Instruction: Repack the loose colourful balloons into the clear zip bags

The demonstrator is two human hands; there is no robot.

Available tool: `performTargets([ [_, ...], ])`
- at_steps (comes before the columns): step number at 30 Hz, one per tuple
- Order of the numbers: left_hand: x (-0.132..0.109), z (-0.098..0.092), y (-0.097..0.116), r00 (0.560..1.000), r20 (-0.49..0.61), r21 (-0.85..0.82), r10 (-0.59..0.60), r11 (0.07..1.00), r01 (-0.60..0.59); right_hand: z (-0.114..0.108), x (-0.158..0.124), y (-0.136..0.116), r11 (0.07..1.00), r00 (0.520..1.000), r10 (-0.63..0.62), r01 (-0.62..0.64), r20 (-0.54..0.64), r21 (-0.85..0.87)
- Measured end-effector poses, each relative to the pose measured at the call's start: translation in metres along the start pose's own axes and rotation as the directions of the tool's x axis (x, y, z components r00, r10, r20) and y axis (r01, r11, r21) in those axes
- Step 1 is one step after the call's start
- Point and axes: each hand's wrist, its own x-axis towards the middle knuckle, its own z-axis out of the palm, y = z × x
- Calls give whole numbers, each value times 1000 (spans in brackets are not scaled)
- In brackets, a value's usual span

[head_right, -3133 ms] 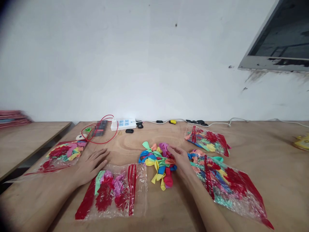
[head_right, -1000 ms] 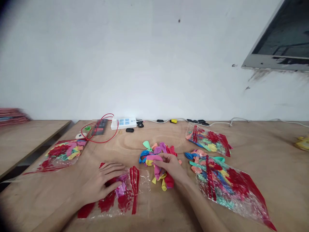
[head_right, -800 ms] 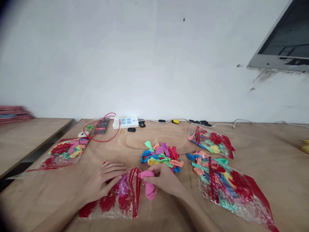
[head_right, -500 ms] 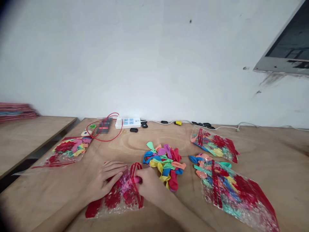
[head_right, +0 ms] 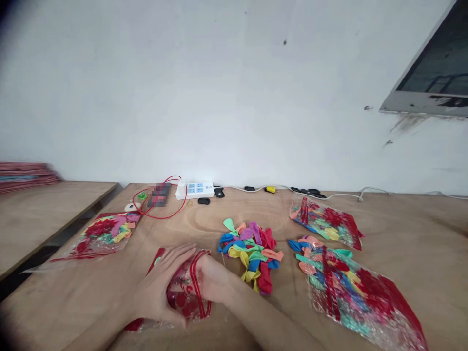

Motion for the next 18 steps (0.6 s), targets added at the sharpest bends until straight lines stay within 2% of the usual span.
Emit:
performTargets([
  [3,0,0,-1,1000,8,41,12,999,-12,-9,-25,-19,995,995,6,-16,102,103],
  [5,0,1,-1,1000,13,49,11,999,-11,-19,-43,-30,994,994,28,-39,103,100],
  [9,0,2,0,1000,12,50,-2,999,1,-33,-70,-39,991,994,111,-111,3,76],
  [13,0,3,1,1000,17,59,4,998,-5,-40,-81,-37,993,985,120,-117,-126,28],
  [16,0,2,-2,999,36,66,-6,998,4,-54,-90,-47,988,978,12,-44,-210,-147],
  [18,0,2,-3,999,49,75,-14,997,10,-72,-101,-61,944,939,-173,72,-298,-321],
])
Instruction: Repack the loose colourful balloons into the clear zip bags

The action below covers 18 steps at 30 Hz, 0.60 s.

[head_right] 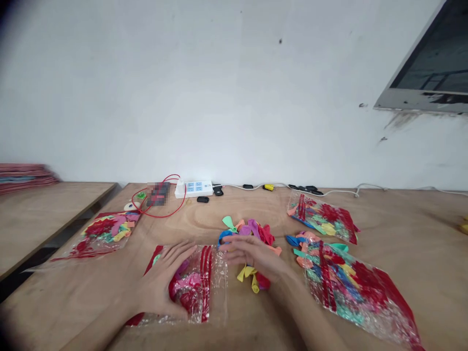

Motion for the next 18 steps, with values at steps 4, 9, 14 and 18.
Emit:
performTargets([
  [4,1,0,-2,1000,13,19,3,1000,-3,-52,-12,-10,907,900,-336,228,-280,-354],
  [9,2,-1,-3,1000,-10,43,8,999,-8,-78,-34,1,705,870,-458,231,-183,-670],
  [14,2,0,-7,999,-35,80,11,997,-8,-71,-42,15,387,889,-430,337,155,-858],
  [18,4,-2,-7,999,-31,101,20,995,-17,-62,-46,19,211,923,-316,292,218,-933],
])
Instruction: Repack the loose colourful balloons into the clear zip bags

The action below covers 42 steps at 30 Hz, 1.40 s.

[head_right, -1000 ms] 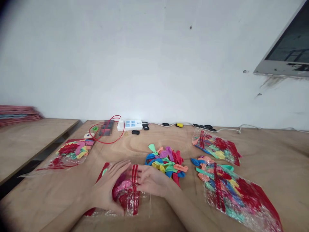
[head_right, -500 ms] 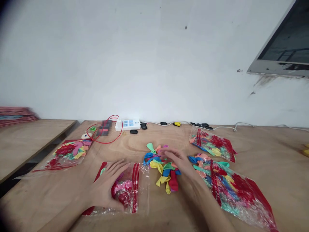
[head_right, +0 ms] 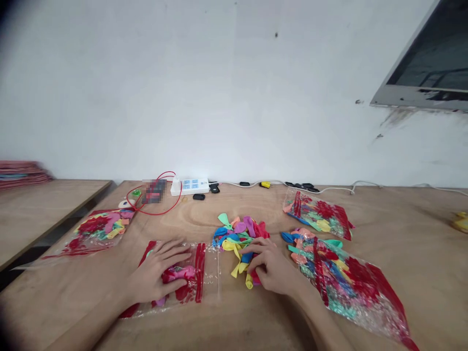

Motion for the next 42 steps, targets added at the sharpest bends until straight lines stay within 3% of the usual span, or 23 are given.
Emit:
performTargets([
  [5,2,-5,0,999,27,37,35,999,-36,-1,-3,-17,994,997,25,-16,79,-109],
  [10,3,-10,3,996,-59,-1,69,998,-70,5,2,-27,987,996,-28,40,80,-155],
  [15,3,-12,4,987,-125,-34,100,994,-105,9,2,-10,995,989,-89,85,-117,-46],
  [20,2,-13,4,974,-193,-65,115,989,-130,8,0,7,985,935,-75,123,-346,117],
  [26,1,-15,6,970,-217,-76,108,989,-127,3,0,3,958,909,-19,136,-417,252],
  [30,2,-16,7,971,-212,-78,106,989,-126,-2,-1,-4,956,948,-100,175,-301,235],
  [34,3,-16,9,970,-217,-84,110,988,-131,1,1,-13,994,993,-66,74,-100,84],
  [42,3,-18,9,970,-214,-81,115,988,-134,9,4,-19,998,1000,-13,14,14,-66],
])
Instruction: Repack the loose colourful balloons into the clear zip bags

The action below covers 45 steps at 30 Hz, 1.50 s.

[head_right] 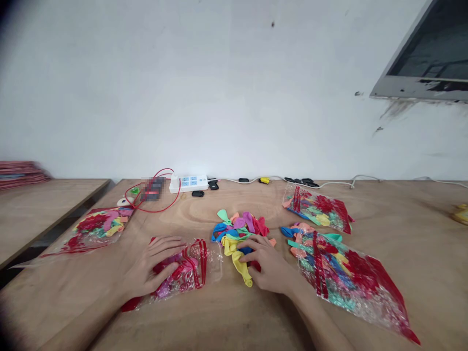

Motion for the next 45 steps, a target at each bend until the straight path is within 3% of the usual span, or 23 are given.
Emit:
performTargets([
  [5,1,-2,3,1000,-23,-7,10,1000,-10,4,1,1,1000,1000,-10,10,-14,8],
  [9,2,-3,6,998,-50,-13,24,1000,-24,4,0,2,995,995,-13,23,-96,95],
  [13,2,-1,6,998,-60,-13,20,1000,-20,3,-4,1,942,954,-13,112,-299,317],
  [16,0,2,5,996,-82,-21,20,1000,-22,2,-6,-3,857,936,84,107,-341,504],
  [23,0,7,8,992,87,63,-91,994,85,1,-3,-18,757,937,298,-115,-183,643],
  [25,1,10,8,991,92,64,-100,993,94,6,1,-20,670,925,368,-194,-94,717],
  [27,2,12,8,995,59,35,-83,996,81,12,6,-24,517,923,384,-234,21,823],
  [31,3,11,7,997,-27,-30,-68,997,67,20,25,-35,152,937,279,-260,211,954],
  [34,3,8,7,996,-68,-53,-57,997,54,18,41,-47,-19,921,163,-356,354,934],
  [40,1,7,11,995,-96,-55,-34,998,29,20,86,-76,-97,827,-28,-562,562,822],
  [45,0,2,7,998,-49,-23,-48,999,46,34,118,-96,-225,845,-223,-531,487,817],
])
